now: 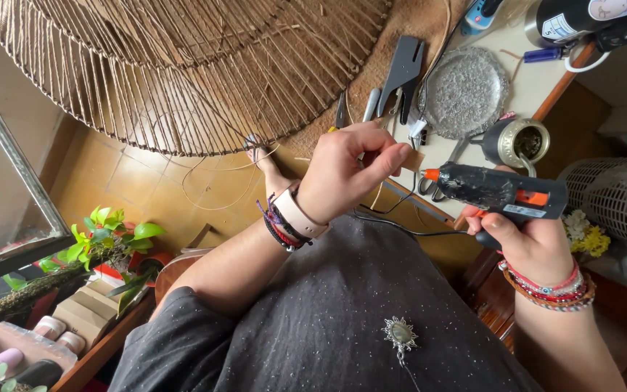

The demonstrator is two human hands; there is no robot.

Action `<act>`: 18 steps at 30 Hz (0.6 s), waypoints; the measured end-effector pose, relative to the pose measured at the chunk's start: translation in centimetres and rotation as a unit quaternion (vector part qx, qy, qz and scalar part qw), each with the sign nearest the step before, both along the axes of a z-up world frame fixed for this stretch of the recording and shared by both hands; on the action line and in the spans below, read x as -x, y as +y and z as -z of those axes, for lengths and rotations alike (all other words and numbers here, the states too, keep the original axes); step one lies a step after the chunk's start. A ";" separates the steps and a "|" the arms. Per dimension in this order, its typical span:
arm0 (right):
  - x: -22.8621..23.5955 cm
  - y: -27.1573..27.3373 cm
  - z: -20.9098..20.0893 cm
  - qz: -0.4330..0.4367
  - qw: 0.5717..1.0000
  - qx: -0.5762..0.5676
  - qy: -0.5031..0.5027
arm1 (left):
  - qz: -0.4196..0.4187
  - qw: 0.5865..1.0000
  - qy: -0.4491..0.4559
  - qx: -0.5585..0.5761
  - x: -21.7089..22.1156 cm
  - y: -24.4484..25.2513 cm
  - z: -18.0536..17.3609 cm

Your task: Assembling and detailing a wicker lampshade using various hand tools and adhesives

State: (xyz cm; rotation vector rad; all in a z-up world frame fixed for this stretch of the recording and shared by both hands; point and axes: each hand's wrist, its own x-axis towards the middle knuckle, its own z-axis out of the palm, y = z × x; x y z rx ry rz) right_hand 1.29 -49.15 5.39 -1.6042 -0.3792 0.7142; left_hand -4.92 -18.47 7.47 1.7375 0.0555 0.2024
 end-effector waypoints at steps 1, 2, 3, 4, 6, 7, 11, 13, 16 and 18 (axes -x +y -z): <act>-0.1 0.1 -0.1 0.000 1.000 0.000 0.000 | 0.000 1.000 0.000 0.000 0.0 0.0 0.0; -0.1 0.2 -0.2 -0.006 1.000 0.015 -0.014 | 0.002 1.000 -0.002 0.004 0.1 -0.1 0.0; -0.1 0.3 -0.2 -0.011 0.999 0.029 -0.029 | 0.004 1.000 -0.004 0.008 0.1 -0.1 0.0; -0.1 0.5 -0.4 -0.012 0.999 0.029 -0.029 | 0.004 1.000 -0.004 0.008 0.1 -0.1 0.1; -0.2 0.8 -0.7 -0.022 0.998 0.037 -0.038 | 0.002 1.000 -0.006 0.003 0.2 -0.2 0.2; -0.1 0.7 -0.6 -0.023 0.998 0.037 -0.038 | 0.001 1.000 -0.006 0.003 0.3 -0.3 0.3; -0.3 1.0 -0.8 -0.024 0.998 0.053 -0.040 | -0.007 1.000 -0.002 -0.006 0.3 -0.3 0.6; -0.6 1.8 -1.5 -0.036 0.997 0.055 -0.050 | -0.006 1.000 -0.004 -0.008 0.2 -0.3 0.8; -1.0 2.9 -2.6 -0.071 0.988 0.081 -0.112 | -0.009 1.000 0.002 -0.016 0.2 -0.4 1.1; -1.1 2.8 -2.5 -0.078 0.989 0.073 -0.105 | -0.009 1.000 0.001 -0.016 0.1 -0.4 1.2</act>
